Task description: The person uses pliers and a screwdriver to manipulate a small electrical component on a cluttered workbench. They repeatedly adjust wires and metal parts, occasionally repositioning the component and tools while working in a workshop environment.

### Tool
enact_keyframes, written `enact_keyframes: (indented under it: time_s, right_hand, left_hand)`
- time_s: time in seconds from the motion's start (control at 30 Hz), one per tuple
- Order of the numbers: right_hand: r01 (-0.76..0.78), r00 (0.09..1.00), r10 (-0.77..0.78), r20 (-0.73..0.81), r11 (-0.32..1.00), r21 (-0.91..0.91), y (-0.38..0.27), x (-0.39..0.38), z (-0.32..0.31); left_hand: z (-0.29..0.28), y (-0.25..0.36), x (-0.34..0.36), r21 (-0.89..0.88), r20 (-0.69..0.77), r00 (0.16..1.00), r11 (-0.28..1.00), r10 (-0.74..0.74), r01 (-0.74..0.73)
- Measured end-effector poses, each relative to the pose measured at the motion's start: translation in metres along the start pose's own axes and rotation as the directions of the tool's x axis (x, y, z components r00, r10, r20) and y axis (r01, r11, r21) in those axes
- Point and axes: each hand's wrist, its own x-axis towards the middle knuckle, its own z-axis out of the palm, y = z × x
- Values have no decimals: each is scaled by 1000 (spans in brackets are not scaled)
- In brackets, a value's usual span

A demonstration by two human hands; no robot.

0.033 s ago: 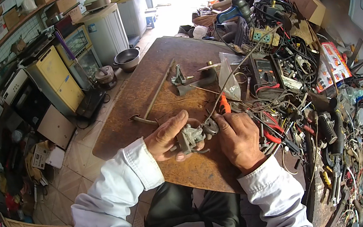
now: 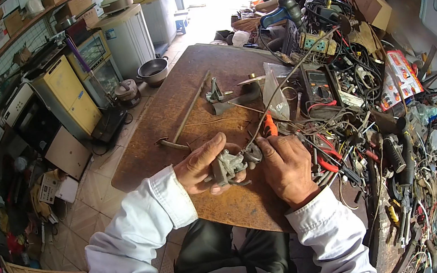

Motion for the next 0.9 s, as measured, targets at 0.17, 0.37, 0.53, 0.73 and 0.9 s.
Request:
enact_keyframes:
  time_s: [0.17, 0.37, 0.53, 0.73, 0.9]
  right_hand:
    - [69, 997, -68, -24, 995, 74, 3, 7, 1]
    - [48, 997, -47, -67, 999, 15, 4, 13, 3]
    - [-108, 992, 116, 57, 986, -123, 17, 3, 0]
    - [-151, 967, 176, 186, 978, -142, 9, 2, -3]
    - [-397, 911, 360, 203, 899, 185, 8, 6, -9]
  left_hand:
    - [-5, 3, 2, -275, 247, 964, 947, -99, 168]
    - [-21, -6, 3, -195, 270, 957, 967, -105, 161]
    - [-13, -3, 2, -244, 180, 982, 970, 61, -15]
    - [-7, -5, 3, 300, -184, 935, 923, 304, -241]
    - [0, -2, 3, 537, -207, 896, 811, 393, -232]
